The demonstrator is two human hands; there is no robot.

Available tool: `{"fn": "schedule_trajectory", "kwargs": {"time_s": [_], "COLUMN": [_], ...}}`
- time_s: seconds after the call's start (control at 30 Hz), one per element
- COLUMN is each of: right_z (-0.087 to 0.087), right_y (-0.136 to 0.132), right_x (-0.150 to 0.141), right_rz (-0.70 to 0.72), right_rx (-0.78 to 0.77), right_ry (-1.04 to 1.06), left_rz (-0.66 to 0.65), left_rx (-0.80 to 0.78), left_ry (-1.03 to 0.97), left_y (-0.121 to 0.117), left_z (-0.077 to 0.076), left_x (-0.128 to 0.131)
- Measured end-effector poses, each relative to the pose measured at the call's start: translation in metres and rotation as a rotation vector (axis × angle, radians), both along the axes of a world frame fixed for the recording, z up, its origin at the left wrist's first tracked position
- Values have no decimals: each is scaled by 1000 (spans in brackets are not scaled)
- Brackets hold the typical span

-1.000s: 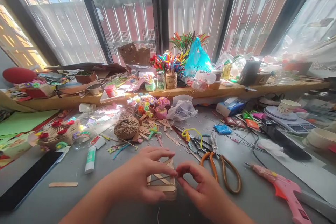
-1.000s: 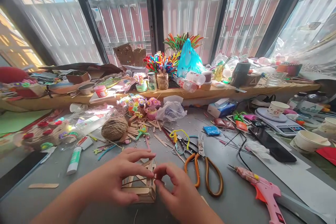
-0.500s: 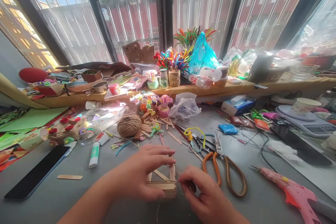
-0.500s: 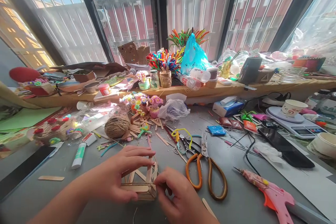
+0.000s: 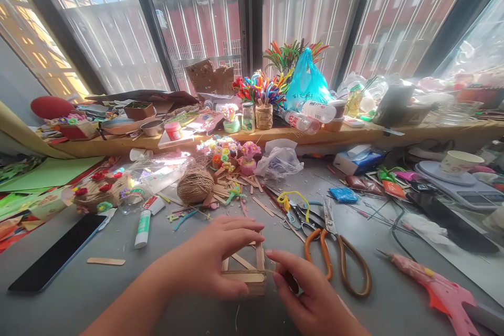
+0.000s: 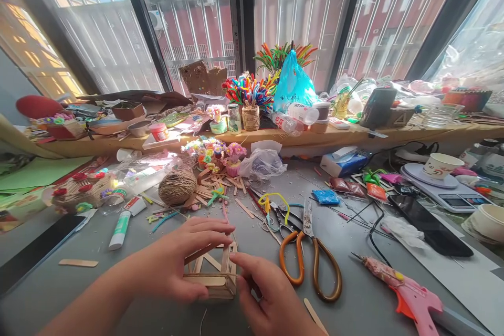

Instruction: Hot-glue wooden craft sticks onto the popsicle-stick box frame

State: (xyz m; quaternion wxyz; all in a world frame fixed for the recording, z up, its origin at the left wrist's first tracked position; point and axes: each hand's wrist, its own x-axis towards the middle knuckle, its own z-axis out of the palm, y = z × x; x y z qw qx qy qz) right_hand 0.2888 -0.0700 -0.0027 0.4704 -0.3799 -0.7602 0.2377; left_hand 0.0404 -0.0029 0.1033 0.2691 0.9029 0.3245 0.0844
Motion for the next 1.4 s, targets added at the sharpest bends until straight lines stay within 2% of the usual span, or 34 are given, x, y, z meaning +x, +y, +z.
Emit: {"fn": "schedule_trajectory", "kwargs": {"time_s": [0.23, 0.43, 0.63, 1.03, 1.13, 1.27, 1.33, 1.4], "right_z": [2, -1, -2, -2, -2, -5, -8, -12], "right_y": [3, 3, 8, 8, 7, 5, 5, 5], "right_x": [0, 1, 1, 5, 6, 8, 10, 11], "right_rz": [66, 77, 146, 169, 171, 173, 186, 203], "right_rx": [146, 128, 252, 314, 296, 277, 261, 244], "right_ry": [-13, -57, -119, -183, -192, -233, -254, -261], "left_rz": [-10, -19, -28, -58, -74, -141, -128, -62], "left_rx": [11, 16, 15, 15, -65, -366, -493, -494], "left_ry": [-40, -64, -111, -180, -200, -348, -411, -376], "left_y": [0, 1, 2, 1, 5, 18, 23, 23], "left_z": [-5, -7, -9, -11, -6, 2, 1, -6], "left_x": [-2, -3, -4, -3, -6, -19, -27, -34]}}
